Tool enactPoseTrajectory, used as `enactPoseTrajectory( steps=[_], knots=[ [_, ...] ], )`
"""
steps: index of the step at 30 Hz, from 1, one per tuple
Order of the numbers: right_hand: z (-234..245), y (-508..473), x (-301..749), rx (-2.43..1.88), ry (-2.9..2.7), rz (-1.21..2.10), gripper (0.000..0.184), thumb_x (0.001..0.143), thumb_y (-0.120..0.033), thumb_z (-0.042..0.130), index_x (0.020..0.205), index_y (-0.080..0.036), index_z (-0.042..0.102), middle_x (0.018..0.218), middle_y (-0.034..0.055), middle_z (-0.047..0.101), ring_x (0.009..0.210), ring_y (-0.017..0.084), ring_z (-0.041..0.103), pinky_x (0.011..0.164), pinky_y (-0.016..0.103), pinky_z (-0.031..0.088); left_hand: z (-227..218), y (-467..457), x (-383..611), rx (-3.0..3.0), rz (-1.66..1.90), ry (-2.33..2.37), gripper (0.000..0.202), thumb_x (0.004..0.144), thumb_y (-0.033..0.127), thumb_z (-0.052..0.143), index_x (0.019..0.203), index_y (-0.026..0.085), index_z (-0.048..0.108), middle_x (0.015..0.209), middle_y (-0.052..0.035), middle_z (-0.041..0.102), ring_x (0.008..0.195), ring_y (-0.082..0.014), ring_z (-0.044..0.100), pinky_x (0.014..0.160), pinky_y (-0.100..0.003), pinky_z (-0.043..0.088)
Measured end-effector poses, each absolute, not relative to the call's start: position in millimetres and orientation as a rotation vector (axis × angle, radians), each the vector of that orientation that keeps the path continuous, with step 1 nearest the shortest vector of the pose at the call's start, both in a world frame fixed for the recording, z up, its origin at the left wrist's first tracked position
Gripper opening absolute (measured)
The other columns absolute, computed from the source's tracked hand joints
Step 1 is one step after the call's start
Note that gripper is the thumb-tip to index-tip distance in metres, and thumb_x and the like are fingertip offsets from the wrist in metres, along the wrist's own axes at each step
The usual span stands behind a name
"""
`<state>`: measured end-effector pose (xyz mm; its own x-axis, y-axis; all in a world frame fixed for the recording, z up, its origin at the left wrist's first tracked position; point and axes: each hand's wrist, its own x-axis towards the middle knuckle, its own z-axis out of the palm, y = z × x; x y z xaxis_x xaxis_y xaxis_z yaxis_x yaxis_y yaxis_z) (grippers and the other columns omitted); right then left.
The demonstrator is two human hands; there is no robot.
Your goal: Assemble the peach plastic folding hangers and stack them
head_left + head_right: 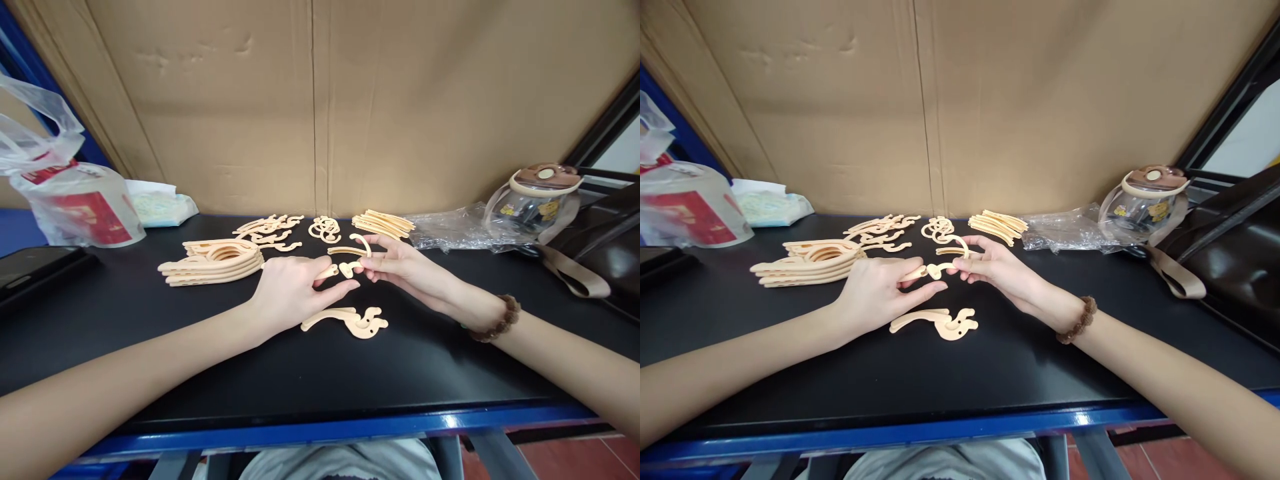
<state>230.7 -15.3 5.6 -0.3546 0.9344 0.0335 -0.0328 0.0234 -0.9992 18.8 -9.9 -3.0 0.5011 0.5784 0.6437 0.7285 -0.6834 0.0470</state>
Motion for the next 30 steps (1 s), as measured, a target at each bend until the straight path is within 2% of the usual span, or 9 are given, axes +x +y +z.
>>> enactPoseTrajectory(
  steps=[5,10,14,18,23,30],
  knots=[
    [4.7,-17.4,227.4,-0.957,-1.419,1.542,0.060,0.077,-0.024,0.072,0.130,-0.021,0.044,0.084,-0.0019,0.068,0.072,0.009,0.059,0.077,0.025,0.047,-3.3,-10.6,19.4,-2.526,-0.970,-1.003,0.050,0.084,0.054,0.053,0.054,0.018,0.038,0.043,0.0063,0.039,0.039,-0.0071,0.037,0.045,-0.022,0.020],
    [4.0,-17.2,226.2,-0.949,-1.431,1.576,0.053,0.078,-0.024,0.071,0.126,-0.021,0.048,0.082,-0.0021,0.068,0.076,0.009,0.060,0.076,0.023,0.045,-6.0,-8.5,18.3,-2.492,-1.005,-0.890,0.051,0.087,0.053,0.051,0.053,0.017,0.038,0.042,0.0062,0.038,0.039,-0.0069,0.036,0.044,-0.021,0.021],
    [0.3,-15.5,226.9,-0.940,-1.538,1.562,0.048,0.078,-0.028,0.071,0.120,-0.021,0.051,0.082,-0.0009,0.067,0.075,0.010,0.058,0.075,0.025,0.042,-8.4,-8.1,18.1,-2.500,-1.022,-0.840,0.050,0.084,0.049,0.055,0.050,0.017,0.035,0.040,0.0070,0.033,0.037,-0.0060,0.032,0.042,-0.021,0.019],
    [-1.3,-14.9,226.8,-0.931,-1.619,1.527,0.051,0.075,-0.029,0.073,0.121,-0.021,0.051,0.079,-0.0015,0.067,0.071,0.010,0.054,0.072,0.025,0.040,-7.9,-9.7,19.5,-2.544,-1.074,-0.865,0.048,0.080,0.044,0.057,0.049,0.018,0.031,0.040,0.0077,0.029,0.036,-0.0050,0.029,0.041,-0.020,0.020],
    [2.8,-17.0,225.7,-0.938,-1.621,1.559,0.051,0.078,-0.029,0.070,0.124,-0.020,0.050,0.080,-0.0014,0.065,0.072,0.010,0.053,0.071,0.025,0.039,-4.5,-11.9,22.2,-2.592,-1.105,-0.943,0.047,0.078,0.044,0.057,0.050,0.018,0.030,0.041,0.0081,0.029,0.037,-0.0045,0.029,0.041,-0.019,0.023],
    [0.7,-16.5,226.6,-0.955,-1.616,1.543,0.051,0.078,-0.030,0.070,0.123,-0.020,0.051,0.081,-0.0006,0.065,0.073,0.011,0.053,0.072,0.026,0.040,-3.6,-11.1,21.8,-2.587,-1.057,-0.924,0.046,0.077,0.046,0.057,0.049,0.018,0.033,0.040,0.0072,0.033,0.037,-0.0055,0.032,0.041,-0.021,0.021]
  ],
)
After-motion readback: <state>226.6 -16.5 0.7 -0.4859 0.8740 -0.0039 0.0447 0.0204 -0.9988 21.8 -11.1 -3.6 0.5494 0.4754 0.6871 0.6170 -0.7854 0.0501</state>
